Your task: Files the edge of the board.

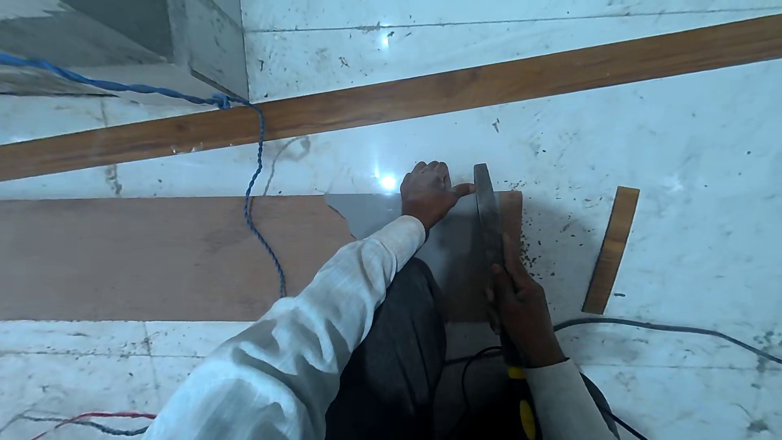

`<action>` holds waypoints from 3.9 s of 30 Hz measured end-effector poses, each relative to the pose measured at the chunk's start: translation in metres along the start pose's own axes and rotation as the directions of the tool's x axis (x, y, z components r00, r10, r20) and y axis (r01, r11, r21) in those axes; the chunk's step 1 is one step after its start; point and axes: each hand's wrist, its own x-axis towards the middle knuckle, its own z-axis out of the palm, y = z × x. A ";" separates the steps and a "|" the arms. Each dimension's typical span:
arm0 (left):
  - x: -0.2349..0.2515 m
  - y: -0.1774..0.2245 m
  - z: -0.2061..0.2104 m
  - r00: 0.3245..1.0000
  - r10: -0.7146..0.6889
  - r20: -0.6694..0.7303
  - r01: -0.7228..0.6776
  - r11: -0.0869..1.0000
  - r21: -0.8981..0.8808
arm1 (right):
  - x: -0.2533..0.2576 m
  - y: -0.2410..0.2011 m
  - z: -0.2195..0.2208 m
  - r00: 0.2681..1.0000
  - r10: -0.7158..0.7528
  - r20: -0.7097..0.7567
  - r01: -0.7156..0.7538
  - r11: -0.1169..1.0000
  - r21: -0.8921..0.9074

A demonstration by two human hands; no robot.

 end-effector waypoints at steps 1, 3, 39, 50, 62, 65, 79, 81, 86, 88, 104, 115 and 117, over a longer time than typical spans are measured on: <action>-0.001 0.000 0.000 1.000 0.000 0.000 0.000 1.000 0.000 | 0.000 0.000 0.000 1.000 -0.010 -0.007 0.009 0.999 -0.043; -0.001 -0.002 0.001 1.000 0.014 -0.013 -0.014 1.000 -0.003 | 0.000 0.000 0.002 0.999 -0.044 -0.028 0.039 0.987 -0.153; -0.005 -0.014 0.005 0.985 0.140 -0.099 -0.146 0.988 -0.053 | -0.009 0.016 -0.011 0.938 -0.235 -0.253 0.191 0.963 -0.188; -0.071 -0.092 -0.049 0.911 0.220 -0.348 -0.144 0.962 0.230 | -0.009 0.021 -0.019 0.925 -0.220 -0.310 0.175 0.970 -0.166; -0.028 0.022 -0.047 0.989 -0.143 -0.028 0.136 0.976 -0.170 | -0.008 0.000 -0.021 0.993 -0.089 -0.078 0.089 0.996 -0.004; -0.011 0.040 -0.030 0.981 -0.156 0.118 0.164 0.985 -0.060 | -0.003 -0.004 -0.014 0.999 -0.048 -0.022 0.049 0.999 0.012; 0.002 0.031 -0.013 0.966 -0.178 0.190 0.191 0.980 -0.054 | 0.000 -0.007 -0.008 0.998 0.033 0.049 -0.037 0.995 0.092; 0.002 0.030 -0.012 0.964 -0.179 0.195 0.192 0.980 -0.049 | 0.000 -0.006 -0.008 0.998 0.040 0.055 -0.045 0.994 0.102; 0.002 0.031 -0.013 0.962 -0.188 0.195 0.202 0.978 -0.053 | 0.000 -0.009 -0.007 0.998 0.035 0.044 -0.037 0.998 0.059; 0.002 0.031 -0.013 0.962 -0.190 0.194 0.203 0.978 -0.050 | -0.001 -0.010 -0.006 0.999 0.032 0.037 -0.033 0.999 0.024; -0.001 0.020 -0.011 0.981 -0.114 0.158 0.119 0.993 -0.023 | 0.000 -0.004 0.005 0.993 -0.093 -0.068 0.069 0.951 -0.302; -0.005 0.022 -0.005 0.989 -0.091 0.115 0.093 0.996 -0.007 | 0.016 -0.018 0.000 0.985 -0.162 -0.063 0.117 0.888 -0.446; -0.003 0.021 -0.008 0.990 -0.092 0.105 0.094 0.995 -0.018 | 0.002 -0.007 0.002 0.980 -0.184 -0.073 0.134 0.889 -0.437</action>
